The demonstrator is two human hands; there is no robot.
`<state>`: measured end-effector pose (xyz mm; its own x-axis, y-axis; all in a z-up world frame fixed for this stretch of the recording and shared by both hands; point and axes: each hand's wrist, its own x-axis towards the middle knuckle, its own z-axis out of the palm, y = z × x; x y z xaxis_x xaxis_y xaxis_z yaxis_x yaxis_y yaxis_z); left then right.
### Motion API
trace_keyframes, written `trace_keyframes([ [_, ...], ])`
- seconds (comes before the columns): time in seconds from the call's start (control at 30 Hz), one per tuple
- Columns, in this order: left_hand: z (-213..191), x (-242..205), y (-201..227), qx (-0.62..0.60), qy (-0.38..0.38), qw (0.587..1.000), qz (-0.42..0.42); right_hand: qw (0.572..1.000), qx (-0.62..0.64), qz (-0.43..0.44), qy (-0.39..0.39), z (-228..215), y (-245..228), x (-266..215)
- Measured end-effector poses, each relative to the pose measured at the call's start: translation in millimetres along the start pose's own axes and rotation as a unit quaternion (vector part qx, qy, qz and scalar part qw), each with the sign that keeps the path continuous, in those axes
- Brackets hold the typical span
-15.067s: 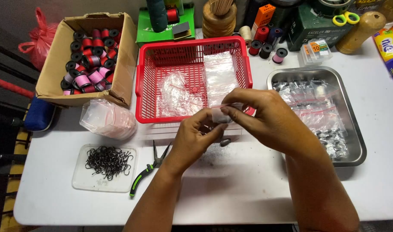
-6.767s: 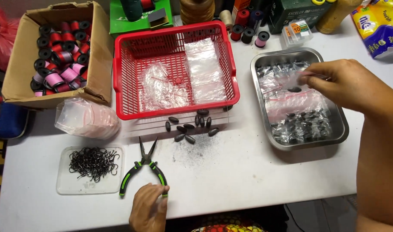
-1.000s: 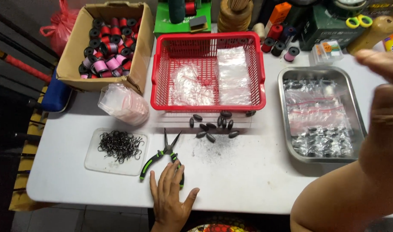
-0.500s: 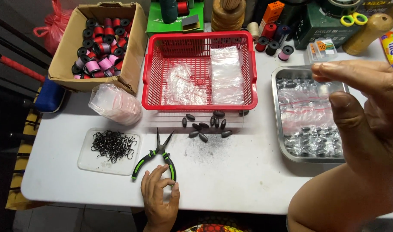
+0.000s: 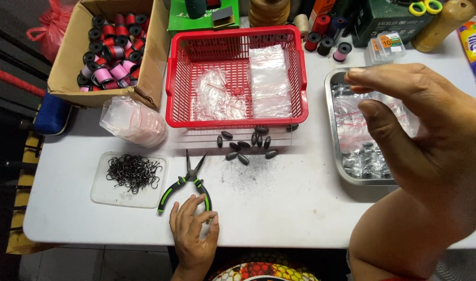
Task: The person assembles fishing lures by inserting a wire hook into small, dark, oval-shaped weights. They handle the weights and hooks by hand, picking them from a metal tray and the table surface, and then pushing the hook through the weight to secure it.
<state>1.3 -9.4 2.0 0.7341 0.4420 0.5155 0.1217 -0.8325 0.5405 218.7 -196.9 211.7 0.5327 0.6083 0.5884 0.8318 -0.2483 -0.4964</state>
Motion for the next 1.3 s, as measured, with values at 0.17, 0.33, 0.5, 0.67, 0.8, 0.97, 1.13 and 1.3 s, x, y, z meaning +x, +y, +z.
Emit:
trace_keyframes([
  [0.17, -5, 1, -2, -0.030, -0.012, 0.999, 0.005, 1.000, -0.017, 0.005, -0.019, 16, 3, 1],
  [0.33, -8, 2, -4, -0.061, -0.026, 0.998, 0.008, 1.000, 0.005, 0.021, 0.002, 53, 27, -12],
  [0.5, -11, 11, -1, -0.110, -0.038, 0.993, -0.020, 0.997, 0.056, 0.027, 0.042, 126, 46, -37],
  [0.67, -16, 59, 5, -0.132, -0.027, 0.990, 0.030, 0.994, 0.030, -0.105, 0.033, 164, 25, -43],
  [0.8, -28, 118, 22, -0.129, -0.007, 0.988, 0.082, 0.987, 0.006, -0.159, 0.000, 172, 23, -48],
  [0.97, -11, 167, 24, -0.178, 0.039, 0.977, 0.106, 0.989, -0.012, -0.142, 0.039, 186, 35, -62],
  [1.13, 12, 192, 35, -0.221, 0.009, 0.968, 0.120, 0.987, -0.006, -0.160, 0.029, 182, 33, -61],
  [1.3, 41, 177, 18, -0.215, 0.018, 0.972, 0.096, 0.989, -0.029, -0.138, 0.031, 178, 37, -57],
])
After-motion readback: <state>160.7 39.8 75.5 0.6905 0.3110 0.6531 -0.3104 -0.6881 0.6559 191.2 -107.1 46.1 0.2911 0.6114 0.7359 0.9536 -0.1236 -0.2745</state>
